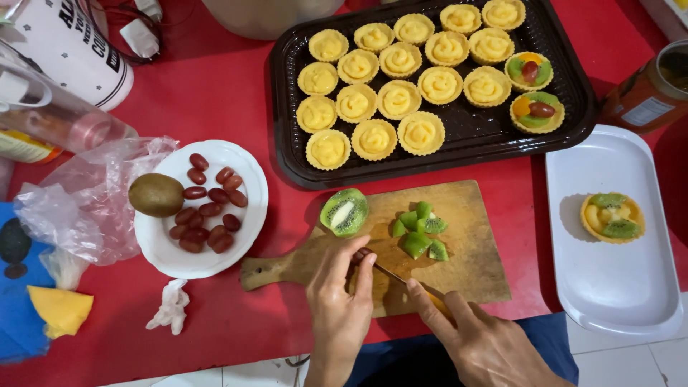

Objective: Decorating custard-filled tart shells with sliced kiwi and grapes on a production table.

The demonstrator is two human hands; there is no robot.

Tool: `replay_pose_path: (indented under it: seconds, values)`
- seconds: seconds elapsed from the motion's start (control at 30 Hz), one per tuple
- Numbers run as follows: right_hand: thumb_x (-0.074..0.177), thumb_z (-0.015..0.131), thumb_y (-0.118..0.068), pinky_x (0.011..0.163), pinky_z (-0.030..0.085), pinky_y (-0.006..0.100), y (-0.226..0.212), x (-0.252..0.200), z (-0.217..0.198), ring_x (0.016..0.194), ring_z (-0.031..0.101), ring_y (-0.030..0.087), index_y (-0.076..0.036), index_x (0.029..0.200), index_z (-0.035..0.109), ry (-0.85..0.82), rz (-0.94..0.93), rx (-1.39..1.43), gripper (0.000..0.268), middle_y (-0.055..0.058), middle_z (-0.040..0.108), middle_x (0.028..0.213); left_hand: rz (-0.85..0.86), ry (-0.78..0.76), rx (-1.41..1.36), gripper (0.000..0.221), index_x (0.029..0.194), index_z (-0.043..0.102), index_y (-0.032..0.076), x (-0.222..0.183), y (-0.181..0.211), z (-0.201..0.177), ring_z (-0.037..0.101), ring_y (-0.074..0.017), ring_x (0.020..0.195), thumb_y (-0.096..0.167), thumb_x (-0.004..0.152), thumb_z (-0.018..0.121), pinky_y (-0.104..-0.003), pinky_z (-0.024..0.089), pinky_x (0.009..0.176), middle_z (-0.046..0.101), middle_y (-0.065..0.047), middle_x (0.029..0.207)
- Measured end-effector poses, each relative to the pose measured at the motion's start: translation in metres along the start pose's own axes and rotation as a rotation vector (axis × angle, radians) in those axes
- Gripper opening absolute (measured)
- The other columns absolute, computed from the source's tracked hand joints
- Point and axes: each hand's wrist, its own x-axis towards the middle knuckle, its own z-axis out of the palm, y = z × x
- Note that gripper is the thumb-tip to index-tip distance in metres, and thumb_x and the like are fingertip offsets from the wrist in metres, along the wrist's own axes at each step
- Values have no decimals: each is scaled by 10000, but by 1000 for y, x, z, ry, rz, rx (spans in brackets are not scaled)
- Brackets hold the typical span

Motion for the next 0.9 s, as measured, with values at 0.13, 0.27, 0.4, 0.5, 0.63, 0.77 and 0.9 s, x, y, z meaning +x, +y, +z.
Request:
replay_pose_path:
  seconds: [0.13,0.27,0.4,0.5,0.63,0.77,0.9]
  values:
    - [804,561,-95,437,609,401,11,2,-16,695,669,250,-299,1615,236,-133,41,74,897,42,489,1137,-104,83,-122,200,1119,724,63,3,4,-9,747,-164,907,59,919,719,-293,622,844,772,-60,1010]
    - [870,537,-233,743,633,428,27,9,-17,1029,637,273,-365,1586,343,38,9,-17,753,19,495,1415,-262,104,-352,235,1136,733,41,2,5,-18,758,-156,930,101,909,739,-262,630,856,795,-75,973]
    - [826,532,-95,597,617,445,29,16,-19,974,545,314,-390,1548,399,88,22,-86,791,50,522,1242,-324,82,-625,244,1123,718,5,-1,4,-9,762,-182,935,70,892,759,-269,649,859,793,-142,1022]
    - [901,503,-168,837,556,457,29,21,-26,1016,522,329,-378,1558,434,108,23,39,693,69,521,1300,-371,23,-790,268,1133,701,-42,-3,2,3,767,-205,892,49,887,754,-279,680,747,784,-199,1043]
    - [956,552,-70,847,538,430,19,40,-69,1018,588,304,-107,1328,597,401,-40,290,376,105,619,1152,-419,-20,-939,235,1113,688,-54,-6,8,17,766,-223,865,1,888,730,-329,679,765,788,-221,1034]
    - [999,629,-148,948,570,341,21,48,-77,1065,697,263,-34,1262,620,515,-31,660,287,148,659,1180,-395,-147,-864,284,1160,690,-17,-7,11,30,768,-192,956,27,883,729,-271,630,795,817,-206,1075]
    - [992,657,-98,959,585,345,33,48,-89,1103,705,261,-21,1278,602,482,-43,792,301,126,661,1179,-417,-163,-828,330,1130,729,-91,-1,20,37,802,-239,943,1,815,764,-280,643,827,830,-232,1031]
